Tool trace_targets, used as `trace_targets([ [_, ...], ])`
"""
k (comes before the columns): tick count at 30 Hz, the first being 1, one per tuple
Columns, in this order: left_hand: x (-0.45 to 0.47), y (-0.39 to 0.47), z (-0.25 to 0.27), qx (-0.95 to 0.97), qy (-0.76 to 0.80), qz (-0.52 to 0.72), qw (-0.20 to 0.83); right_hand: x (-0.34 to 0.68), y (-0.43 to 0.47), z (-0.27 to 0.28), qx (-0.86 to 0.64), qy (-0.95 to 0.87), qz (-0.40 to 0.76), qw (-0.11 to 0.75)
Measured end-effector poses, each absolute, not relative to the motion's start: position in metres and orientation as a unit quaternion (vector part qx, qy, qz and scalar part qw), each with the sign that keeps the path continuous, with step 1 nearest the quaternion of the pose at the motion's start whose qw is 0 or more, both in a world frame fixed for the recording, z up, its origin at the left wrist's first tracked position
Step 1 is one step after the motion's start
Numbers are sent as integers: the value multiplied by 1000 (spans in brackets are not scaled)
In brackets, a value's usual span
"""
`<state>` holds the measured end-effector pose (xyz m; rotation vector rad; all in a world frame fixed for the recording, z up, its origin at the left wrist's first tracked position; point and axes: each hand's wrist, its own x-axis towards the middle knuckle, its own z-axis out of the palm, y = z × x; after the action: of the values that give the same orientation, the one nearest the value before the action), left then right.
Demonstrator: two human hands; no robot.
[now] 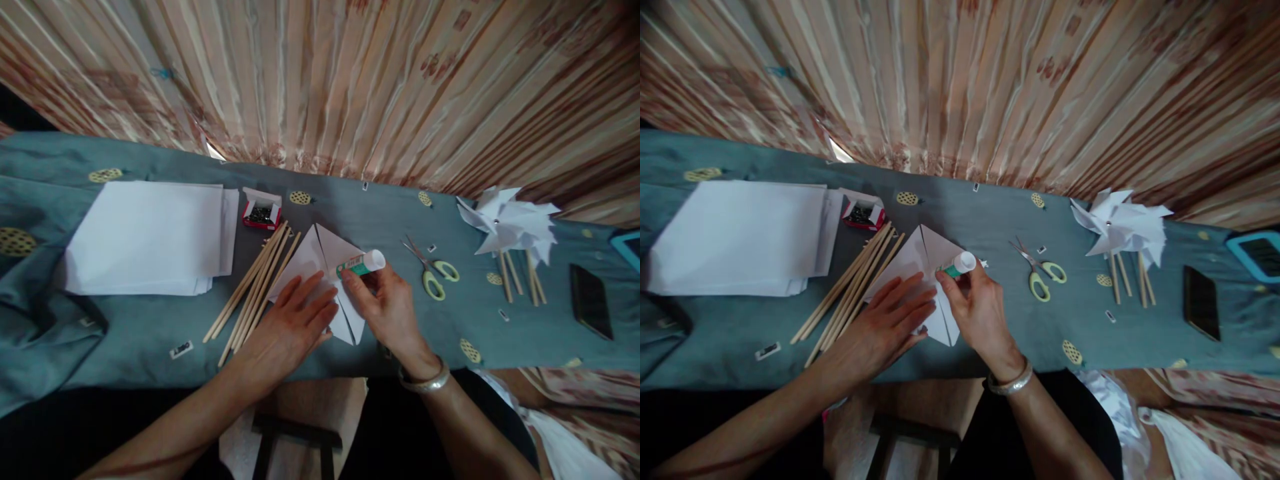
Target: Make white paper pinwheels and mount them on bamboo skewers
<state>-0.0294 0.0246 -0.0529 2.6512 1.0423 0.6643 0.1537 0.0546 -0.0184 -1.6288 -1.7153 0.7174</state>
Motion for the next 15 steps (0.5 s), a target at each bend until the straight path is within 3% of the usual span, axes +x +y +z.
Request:
trace_targets([
  [7,-26,23,-56,892,364,215,159,145,54,-13,-629,-691,224,276],
  [15,-25,24,-58,898,362,200,147,143,53,-15,-623,-715,182,258],
])
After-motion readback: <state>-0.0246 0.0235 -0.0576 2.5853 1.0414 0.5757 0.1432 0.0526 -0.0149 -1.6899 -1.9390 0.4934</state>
